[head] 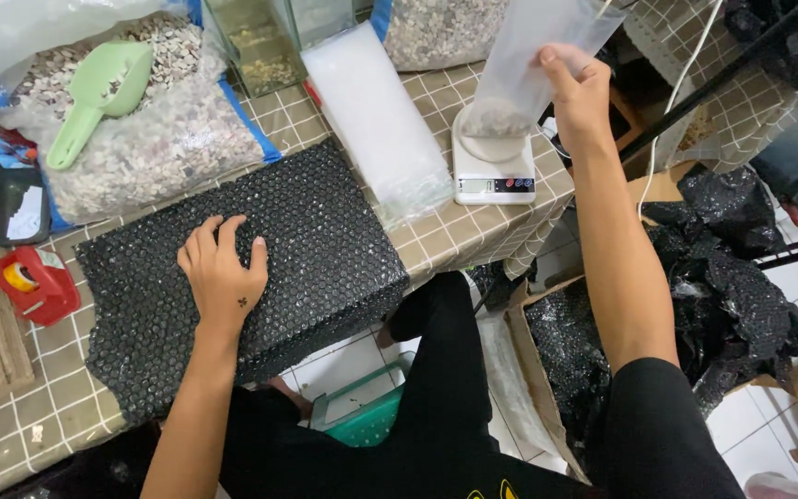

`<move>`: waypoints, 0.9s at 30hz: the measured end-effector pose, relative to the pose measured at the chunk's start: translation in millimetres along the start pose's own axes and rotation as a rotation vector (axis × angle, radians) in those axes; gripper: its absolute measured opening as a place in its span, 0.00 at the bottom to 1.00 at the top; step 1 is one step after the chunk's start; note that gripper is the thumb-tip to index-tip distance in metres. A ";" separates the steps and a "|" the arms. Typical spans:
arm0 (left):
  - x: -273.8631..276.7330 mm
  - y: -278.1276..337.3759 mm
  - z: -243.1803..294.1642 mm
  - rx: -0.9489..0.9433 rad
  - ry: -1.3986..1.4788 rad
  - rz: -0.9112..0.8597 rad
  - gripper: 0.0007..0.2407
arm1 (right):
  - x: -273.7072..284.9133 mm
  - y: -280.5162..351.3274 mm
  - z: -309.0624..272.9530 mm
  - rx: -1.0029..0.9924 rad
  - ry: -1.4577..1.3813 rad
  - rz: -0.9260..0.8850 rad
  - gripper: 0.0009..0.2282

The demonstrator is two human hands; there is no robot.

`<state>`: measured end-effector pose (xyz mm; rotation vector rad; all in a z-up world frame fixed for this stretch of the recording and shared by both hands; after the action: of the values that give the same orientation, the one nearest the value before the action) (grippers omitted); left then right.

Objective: Filling small plastic bags with aquarium gravel using a scoop and weighing them on a digital scale.

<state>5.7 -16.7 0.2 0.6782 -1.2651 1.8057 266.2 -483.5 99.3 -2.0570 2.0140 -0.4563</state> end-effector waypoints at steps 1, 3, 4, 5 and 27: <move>0.7 0.0 1.0 -0.006 -0.001 0.010 0.15 | -2.6 3.3 -5.5 0.015 0.016 -0.014 0.06; 2.2 -0.4 2.9 -0.012 -0.003 0.020 0.15 | -4.0 6.1 -7.1 0.030 0.032 -0.029 0.06; 2.9 -0.8 3.5 -0.002 0.003 0.009 0.15 | -2.9 5.7 -3.4 0.057 0.000 -0.035 0.05; 3.9 -0.4 4.2 0.010 0.009 -0.002 0.15 | -2.1 5.5 0.3 0.084 -0.032 -0.043 0.12; -4.5 1.3 -5.9 0.034 -0.008 -0.040 0.15 | 12.9 5.8 14.2 -0.070 -0.017 -0.088 0.32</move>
<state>7.1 -12.7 -6.1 0.7253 -1.2200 1.7972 266.3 -497.3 84.8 -2.1895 1.9626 -0.3880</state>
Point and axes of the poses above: each hand's wrist, its own y-axis away from the middle knuckle, its own x-axis out of the back of the hand, z = x × y, the point moved 1 cm from there along -y, towards the middle knuckle, and after that the axes turned 1 degree about y, right-handed, at the moved point
